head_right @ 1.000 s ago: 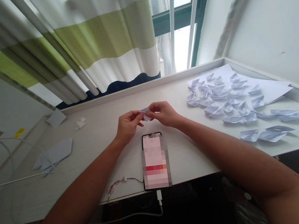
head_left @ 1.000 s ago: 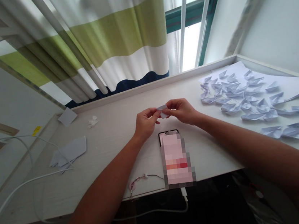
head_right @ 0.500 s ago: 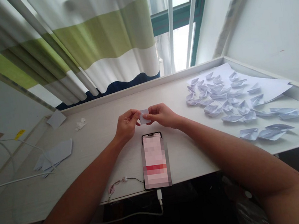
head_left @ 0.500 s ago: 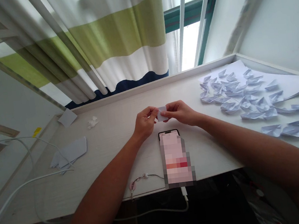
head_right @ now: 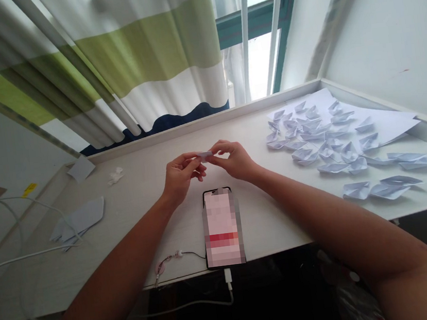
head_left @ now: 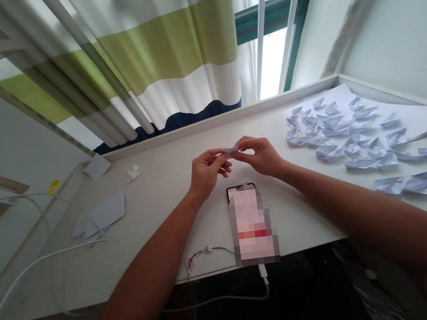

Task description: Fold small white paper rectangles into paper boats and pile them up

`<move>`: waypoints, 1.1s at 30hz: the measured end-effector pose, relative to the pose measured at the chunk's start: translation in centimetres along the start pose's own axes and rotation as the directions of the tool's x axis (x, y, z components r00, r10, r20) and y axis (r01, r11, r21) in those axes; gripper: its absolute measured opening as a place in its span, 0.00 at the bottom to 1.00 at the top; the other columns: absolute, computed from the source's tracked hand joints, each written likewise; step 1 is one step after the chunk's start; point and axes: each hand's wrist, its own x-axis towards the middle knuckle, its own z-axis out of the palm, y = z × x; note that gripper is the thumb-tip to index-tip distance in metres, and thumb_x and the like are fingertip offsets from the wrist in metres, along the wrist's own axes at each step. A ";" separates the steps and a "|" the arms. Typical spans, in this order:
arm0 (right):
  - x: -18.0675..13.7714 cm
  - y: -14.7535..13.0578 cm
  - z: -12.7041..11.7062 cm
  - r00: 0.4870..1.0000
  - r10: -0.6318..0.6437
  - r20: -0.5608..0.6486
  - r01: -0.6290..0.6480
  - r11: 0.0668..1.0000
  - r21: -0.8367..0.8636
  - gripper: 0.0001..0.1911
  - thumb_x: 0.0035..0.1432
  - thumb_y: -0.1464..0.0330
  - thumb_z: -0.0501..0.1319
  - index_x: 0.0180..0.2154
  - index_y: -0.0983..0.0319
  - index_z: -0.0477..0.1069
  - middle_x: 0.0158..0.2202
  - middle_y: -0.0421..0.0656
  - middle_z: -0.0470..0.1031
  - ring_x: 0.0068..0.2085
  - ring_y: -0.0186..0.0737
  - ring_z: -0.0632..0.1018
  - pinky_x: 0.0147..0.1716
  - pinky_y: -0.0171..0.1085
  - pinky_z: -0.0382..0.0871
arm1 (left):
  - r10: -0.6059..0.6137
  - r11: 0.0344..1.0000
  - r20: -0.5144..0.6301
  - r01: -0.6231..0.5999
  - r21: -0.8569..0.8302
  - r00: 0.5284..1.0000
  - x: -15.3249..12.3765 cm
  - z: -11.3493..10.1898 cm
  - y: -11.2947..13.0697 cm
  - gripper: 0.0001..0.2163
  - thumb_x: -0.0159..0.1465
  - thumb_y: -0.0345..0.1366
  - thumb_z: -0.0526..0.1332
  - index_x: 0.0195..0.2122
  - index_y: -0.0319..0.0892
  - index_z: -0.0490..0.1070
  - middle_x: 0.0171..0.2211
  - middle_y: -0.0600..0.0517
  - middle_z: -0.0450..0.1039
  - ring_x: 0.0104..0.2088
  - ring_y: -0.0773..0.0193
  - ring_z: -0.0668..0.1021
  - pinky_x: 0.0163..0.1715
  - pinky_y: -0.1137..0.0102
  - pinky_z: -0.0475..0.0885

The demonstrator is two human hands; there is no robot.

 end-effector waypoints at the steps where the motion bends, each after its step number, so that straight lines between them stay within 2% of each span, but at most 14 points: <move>1: 0.0 0.1 -0.1 0.998 -0.056 -0.008 0.055 0.997 -0.061 0.14 0.64 0.51 0.73 0.37 0.55 0.85 0.39 0.45 0.84 0.43 0.49 0.81 0.47 0.52 0.76 | -0.011 0.999 0.011 0.011 -0.038 1.000 -0.1 0.0 0.2 0.12 0.64 0.44 0.72 0.42 0.40 0.82 0.33 0.49 0.83 0.30 0.63 0.83 0.28 0.69 0.78; 4: -0.1 0.2 -0.4 0.984 -0.176 0.007 0.174 0.963 -0.207 0.04 0.68 0.61 0.72 0.42 0.50 0.86 0.48 0.44 0.84 0.53 0.53 0.80 0.57 0.58 0.73 | 0.009 0.998 0.014 -0.008 -0.064 1.000 -0.2 0.2 0.5 0.11 0.67 0.43 0.71 0.41 0.40 0.82 0.41 0.46 0.85 0.38 0.59 0.87 0.36 0.66 0.83; 7: -0.2 0.5 -0.7 0.972 -0.229 0.048 0.233 0.935 -0.266 0.07 0.67 0.66 0.72 0.44 0.47 0.87 0.57 0.43 0.81 0.61 0.55 0.76 0.62 0.61 0.71 | 0.009 0.999 -0.016 -0.010 -0.036 1.000 0.0 0.1 0.1 0.14 0.64 0.40 0.74 0.47 0.39 0.81 0.39 0.46 0.86 0.38 0.58 0.87 0.39 0.63 0.84; 10: -0.2 0.6 -0.9 0.974 -0.208 0.093 0.226 0.934 -0.276 0.06 0.67 0.65 0.73 0.44 0.47 0.87 0.60 0.44 0.78 0.65 0.57 0.73 0.64 0.62 0.70 | -0.033 0.999 -0.031 0.032 -0.037 0.999 0.3 -0.2 -0.5 0.20 0.61 0.41 0.78 0.50 0.38 0.80 0.38 0.45 0.87 0.38 0.56 0.88 0.43 0.60 0.84; 12: -0.1 0.5 -1.0 0.980 -0.150 0.133 0.178 0.956 -0.234 0.05 0.68 0.62 0.72 0.45 0.48 0.87 0.56 0.45 0.80 0.60 0.55 0.78 0.61 0.60 0.73 | -0.052 0.998 -0.025 0.051 -0.045 0.998 0.5 -0.4 -0.8 0.20 0.58 0.43 0.80 0.47 0.37 0.81 0.38 0.44 0.87 0.38 0.56 0.88 0.45 0.58 0.84; 14: -0.1 0.5 -0.9 0.985 -0.075 0.158 0.098 0.984 -0.146 0.08 0.68 0.57 0.71 0.44 0.50 0.87 0.48 0.45 0.83 0.50 0.51 0.83 0.55 0.57 0.77 | -0.068 0.996 0.000 0.068 -0.053 0.998 0.5 -0.5 -1.0 0.21 0.57 0.45 0.81 0.45 0.37 0.83 0.38 0.44 0.87 0.38 0.55 0.88 0.46 0.57 0.84; 17: 0.0 0.3 -0.5 0.994 0.012 0.106 -0.010 1.000 -0.020 0.16 0.65 0.50 0.72 0.39 0.55 0.84 0.39 0.43 0.84 0.41 0.47 0.83 0.49 0.54 0.81 | -0.078 0.995 0.053 0.082 -0.063 0.995 0.4 -0.4 -1.0 0.22 0.57 0.49 0.80 0.45 0.38 0.84 0.40 0.43 0.88 0.39 0.53 0.89 0.47 0.56 0.83; 22: 0.2 0.3 -0.1 0.996 0.094 -0.005 -0.093 0.991 0.097 0.25 0.54 0.43 0.76 0.34 0.58 0.80 0.35 0.43 0.84 0.37 0.45 0.83 0.44 0.51 0.82 | -0.071 0.995 0.105 0.078 -0.066 0.992 0.3 -0.3 -1.0 0.26 0.55 0.51 0.81 0.50 0.39 0.84 0.41 0.43 0.88 0.40 0.52 0.89 0.45 0.58 0.83; 26: 0.1 0.3 0.0 0.985 0.170 -0.009 -0.167 0.972 0.168 0.27 0.49 0.44 0.80 0.32 0.59 0.79 0.32 0.43 0.83 0.34 0.45 0.84 0.37 0.47 0.81 | -0.071 0.995 0.130 0.080 -0.061 0.989 0.4 -0.3 -1.2 0.27 0.54 0.51 0.82 0.49 0.39 0.84 0.39 0.43 0.88 0.39 0.52 0.89 0.43 0.59 0.83; 33: 0.1 0.0 0.2 0.977 0.213 -0.010 -0.204 0.950 0.234 0.27 0.47 0.47 0.82 0.32 0.58 0.74 0.29 0.42 0.82 0.33 0.44 0.83 0.33 0.44 0.78 | -0.061 0.997 0.112 0.066 -0.038 0.992 0.2 -0.1 -1.1 0.22 0.56 0.47 0.81 0.46 0.38 0.83 0.38 0.44 0.88 0.36 0.57 0.88 0.45 0.59 0.84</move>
